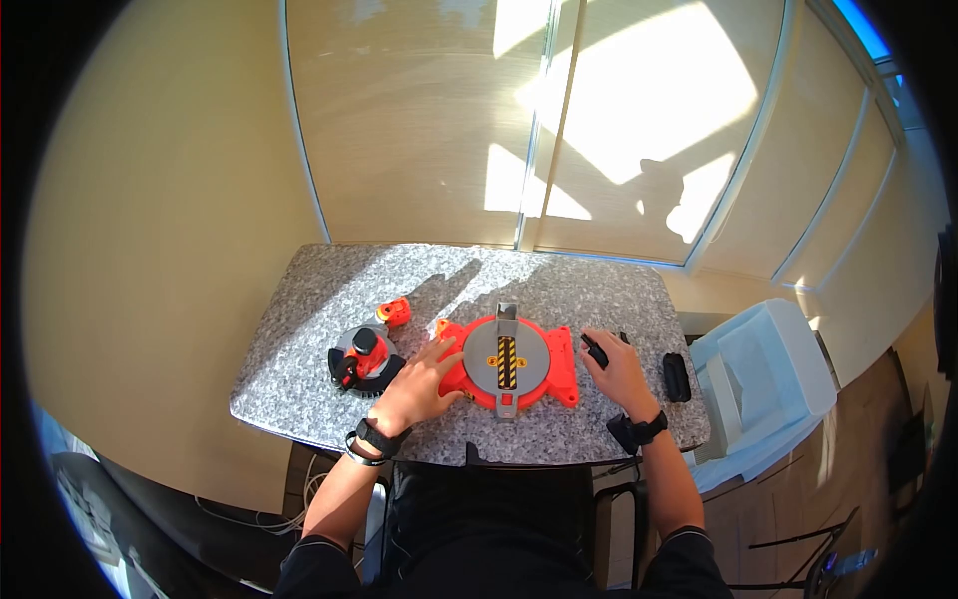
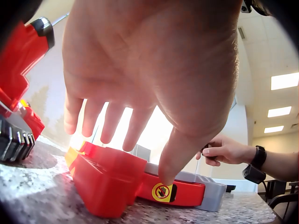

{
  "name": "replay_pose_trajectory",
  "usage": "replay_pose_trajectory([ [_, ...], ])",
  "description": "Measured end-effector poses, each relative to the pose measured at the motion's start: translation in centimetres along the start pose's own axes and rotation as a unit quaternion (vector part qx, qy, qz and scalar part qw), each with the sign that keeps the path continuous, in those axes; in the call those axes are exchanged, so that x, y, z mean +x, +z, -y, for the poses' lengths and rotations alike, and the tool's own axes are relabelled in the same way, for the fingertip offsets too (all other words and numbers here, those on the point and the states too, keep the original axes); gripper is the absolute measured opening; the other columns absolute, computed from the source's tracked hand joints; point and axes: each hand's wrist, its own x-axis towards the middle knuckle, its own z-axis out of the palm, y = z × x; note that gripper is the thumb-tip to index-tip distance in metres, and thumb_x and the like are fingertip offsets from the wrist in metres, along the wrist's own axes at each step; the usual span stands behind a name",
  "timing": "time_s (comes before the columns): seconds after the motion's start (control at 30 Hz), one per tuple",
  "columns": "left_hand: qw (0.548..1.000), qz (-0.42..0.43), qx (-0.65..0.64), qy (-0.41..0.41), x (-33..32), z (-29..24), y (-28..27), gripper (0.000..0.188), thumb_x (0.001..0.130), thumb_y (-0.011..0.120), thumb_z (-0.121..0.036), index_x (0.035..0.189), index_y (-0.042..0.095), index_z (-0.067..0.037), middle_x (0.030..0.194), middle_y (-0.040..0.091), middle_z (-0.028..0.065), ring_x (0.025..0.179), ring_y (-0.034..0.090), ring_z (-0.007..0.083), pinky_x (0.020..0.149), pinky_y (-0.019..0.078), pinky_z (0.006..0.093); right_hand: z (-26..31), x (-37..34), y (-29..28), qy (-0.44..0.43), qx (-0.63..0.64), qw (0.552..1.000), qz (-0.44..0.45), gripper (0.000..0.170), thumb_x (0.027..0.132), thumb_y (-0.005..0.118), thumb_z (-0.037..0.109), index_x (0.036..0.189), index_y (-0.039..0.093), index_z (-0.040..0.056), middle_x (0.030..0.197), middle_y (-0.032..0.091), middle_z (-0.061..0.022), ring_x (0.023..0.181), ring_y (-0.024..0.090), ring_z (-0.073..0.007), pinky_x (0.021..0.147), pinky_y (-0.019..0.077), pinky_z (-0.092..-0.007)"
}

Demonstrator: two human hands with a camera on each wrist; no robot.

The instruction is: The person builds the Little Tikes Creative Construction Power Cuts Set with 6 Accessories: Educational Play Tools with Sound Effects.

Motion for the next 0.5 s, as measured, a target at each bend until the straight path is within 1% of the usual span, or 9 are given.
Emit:
replay_pose_trajectory([
  [0.07, 1.0, 0.014, 0.016, 0.005, 0.0, 0.1, -0.1, 0.072, 0.087, 0.081, -0.032, 0.149, 0.052, -0.01, 0.161, 0.043, 0.0186, 0.149, 0.039, 0.0407, 0.122, 0.0373, 0.0494, 0.4, -0.2, -0.1, 0.002, 0.001, 1.0, 0.005, 0.035, 0.092, 0.073, 0.009, 0.124, 0.066, -0.0019, 0.106, 0.071, -0.0189, 0.097, 0.071, -0.0368, 0.087, 0.0559, -0.041],
  [0.13, 0.998, 0.041, 0.033, -0.015, 0.0, 0.1, -0.1, 0.078, 0.084, 0.082, -0.03, 0.152, 0.05, -0.011, 0.164, 0.039, 0.0179, 0.151, 0.037, 0.0411, 0.124, 0.0352, 0.0496, 1.0, -0.4, -0.4, 0.005, 0.002, 1.0, 0.01, 0.036, 0.091, 0.074, 0.009, 0.125, 0.067, -0.0011, 0.107, 0.071, -0.018, 0.097, 0.071, -0.0349, 0.087, 0.056, -0.0399],
  [0.27, 0.999, 0.027, 0.039, -0.004, -0.1, 0.9, 0.5, 0.078, 0.085, 0.08, -0.026, 0.154, 0.047, -0.011, 0.164, 0.038, 0.0187, 0.148, 0.041, 0.041, 0.122, 0.0384, 0.0488, 1.6, -0.9, -0.6, 0.017, -0.014, 0.999, 0.048, 0.041, 0.089, 0.078, 0.014, 0.126, 0.068, 0.0006, 0.109, 0.071, -0.0183, 0.098, 0.071, -0.0349, 0.088, 0.0562, -0.0399],
  [0.33, 0.998, 0.046, -0.027, -0.034, 0.0, 0.9, 0.6, 0.075, 0.088, 0.077, -0.022, 0.156, 0.045, -0.01, 0.165, 0.036, 0.0202, 0.141, 0.05, 0.0415, 0.115, 0.0453, 0.0488, 1.5, -1.2, -0.3, 0.028, -0.015, 0.998, 0.055, 0.042, 0.088, 0.079, 0.015, 0.126, 0.069, 0.0011, 0.109, 0.071, -0.0183, 0.099, 0.071, -0.0348, 0.088, 0.0564, -0.0399],
  [0.37, 0.998, 0.046, -0.026, -0.033, 0.1, 0.8, 0.5, 0.075, 0.088, 0.077, -0.022, 0.156, 0.045, -0.01, 0.165, 0.036, 0.0202, 0.141, 0.05, 0.0415, 0.115, 0.0453, 0.0488, 1.4, -1.3, 0.0, 0.022, -0.009, 0.998, 0.058, 0.043, 0.088, 0.079, 0.018, 0.126, 0.068, 0.0012, 0.11, 0.071, -0.0195, 0.1, 0.07, -0.0369, 0.089, 0.0561, -0.0418],
  [0.4, 0.998, 0.052, -0.018, -0.039, 0.1, 0.5, 0.4, 0.074, 0.089, 0.075, -0.02, 0.156, 0.045, -0.01, 0.165, 0.037, 0.0211, 0.135, 0.054, 0.042, 0.111, 0.0485, 0.0491, 1.3, -1.5, 0.1, 0.017, -0.002, 0.998, 0.06, 0.043, 0.089, 0.079, 0.02, 0.126, 0.067, 0.0014, 0.111, 0.071, -0.0206, 0.102, 0.07, -0.039, 0.089, 0.0558, -0.0436],
  [0.43, 0.997, 0.057, -0.01, -0.045, 0.1, 0.3, 0.3, 0.072, 0.09, 0.073, -0.018, 0.155, 0.045, -0.009, 0.164, 0.037, 0.022, 0.13, 0.059, 0.0425, 0.107, 0.0518, 0.0494, 1.4, -1.6, 0.2, 0.017, -0.002, 0.998, 0.06, 0.043, 0.089, 0.079, 0.02, 0.126, 0.067, 0.0014, 0.111, 0.071, -0.0206, 0.102, 0.07, -0.039, 0.089, 0.0558, -0.0436],
  [0.47, 0.997, 0.057, -0.01, -0.045, 0.1, 0.3, 0.3, 0.072, 0.09, 0.073, -0.018, 0.155, 0.045, -0.009, 0.164, 0.037, 0.022, 0.13, 0.059, 0.0425, 0.107, 0.0518, 0.0494, 1.4, -1.8, 0.3, 0.012, -0.018, 0.998, 0.057, 0.044, 0.089, 0.079, 0.023, 0.127, 0.067, 0.0023, 0.111, 0.073, -0.021, 0.101, 0.071, -0.039, 0.088, 0.0564, -0.0444],
  [0.5, 0.998, 0.053, -0.007, -0.041, 0.1, 0.2, 0.3, 0.071, 0.091, 0.073, -0.018, 0.155, 0.045, -0.008, 0.164, 0.037, 0.0223, 0.126, 0.062, 0.0429, 0.104, 0.0531, 0.0499, 1.5, -1.8, 0.4, 0.007, -0.034, 0.998, 0.055, 0.045, 0.089, 0.08, 0.025, 0.127, 0.068, 0.0032, 0.111, 0.074, -0.0213, 0.1, 0.072, -0.0389, 0.087, 0.0569, -0.0453],
])
